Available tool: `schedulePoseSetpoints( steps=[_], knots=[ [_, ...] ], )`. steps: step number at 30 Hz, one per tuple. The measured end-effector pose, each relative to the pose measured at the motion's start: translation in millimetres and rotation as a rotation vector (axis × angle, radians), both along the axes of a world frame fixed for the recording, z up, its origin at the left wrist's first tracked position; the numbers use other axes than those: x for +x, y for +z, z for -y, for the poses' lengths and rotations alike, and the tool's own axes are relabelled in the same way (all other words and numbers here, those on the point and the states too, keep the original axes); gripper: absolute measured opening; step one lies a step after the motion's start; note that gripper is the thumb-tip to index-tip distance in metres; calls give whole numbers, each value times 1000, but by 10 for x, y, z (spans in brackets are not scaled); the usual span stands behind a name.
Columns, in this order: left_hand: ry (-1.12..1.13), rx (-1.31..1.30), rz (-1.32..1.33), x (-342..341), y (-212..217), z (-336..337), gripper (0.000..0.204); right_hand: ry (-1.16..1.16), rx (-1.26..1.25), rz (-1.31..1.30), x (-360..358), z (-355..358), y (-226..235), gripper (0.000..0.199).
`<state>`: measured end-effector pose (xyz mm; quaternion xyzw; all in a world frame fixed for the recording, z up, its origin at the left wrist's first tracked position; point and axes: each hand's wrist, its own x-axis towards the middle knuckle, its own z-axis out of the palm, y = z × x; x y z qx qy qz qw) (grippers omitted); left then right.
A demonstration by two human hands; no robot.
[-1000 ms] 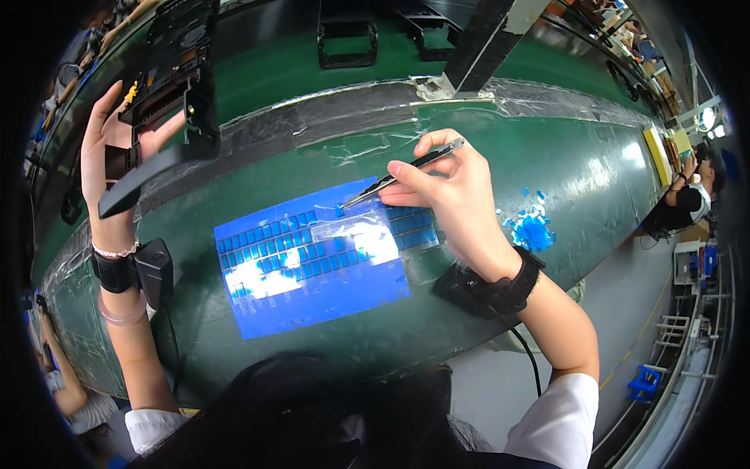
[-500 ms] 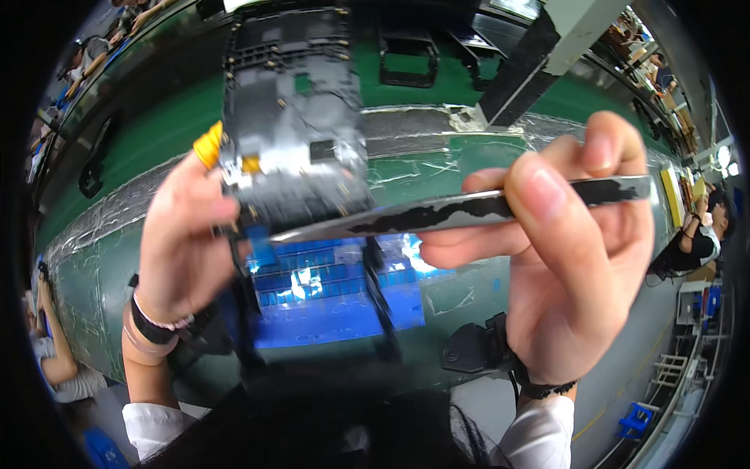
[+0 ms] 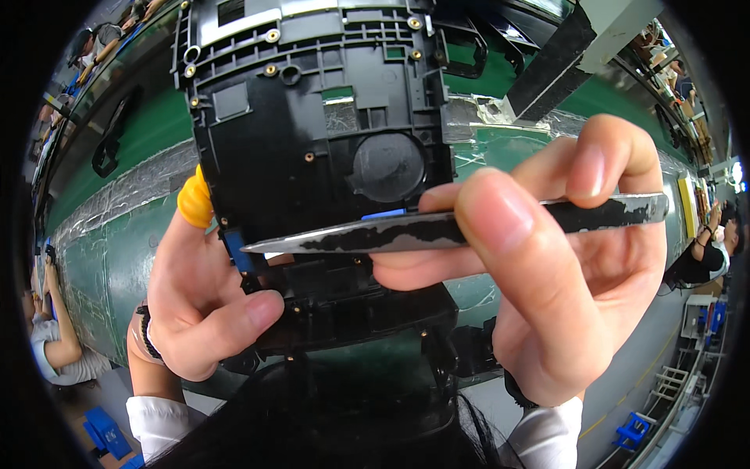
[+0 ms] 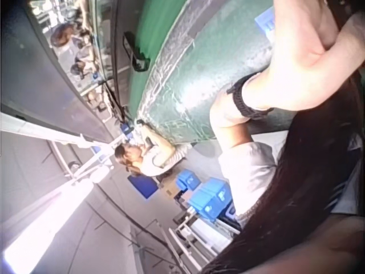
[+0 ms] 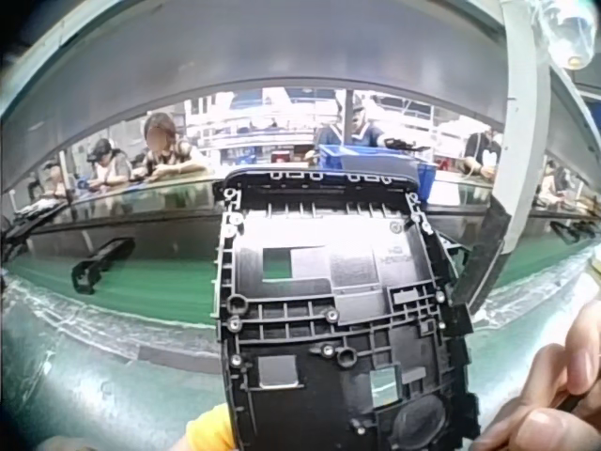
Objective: Applying small blue adhesive films or pads to a black plastic electronic housing using tweezers and a brush.
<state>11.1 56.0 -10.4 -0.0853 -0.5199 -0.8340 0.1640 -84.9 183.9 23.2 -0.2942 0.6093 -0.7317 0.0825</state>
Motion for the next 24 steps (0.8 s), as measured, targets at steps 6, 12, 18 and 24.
schedulePoseSetpoints(
  steps=[6,12,18,24],
  knots=[
    [2,-20,48,10,30,-9,66,31,20,-21,-22,-42,-6,18],
    [23,2,20,-1,2,-13,66,79,-5,-59,-46,-46,-34,19],
    [33,-47,-4,-17,-24,-10,66,-150,32,-90,-49,-72,-87,19],
    [59,7,-6,-27,-5,-63,65,29,19,-39,-48,-92,-70,17]
  ],
)
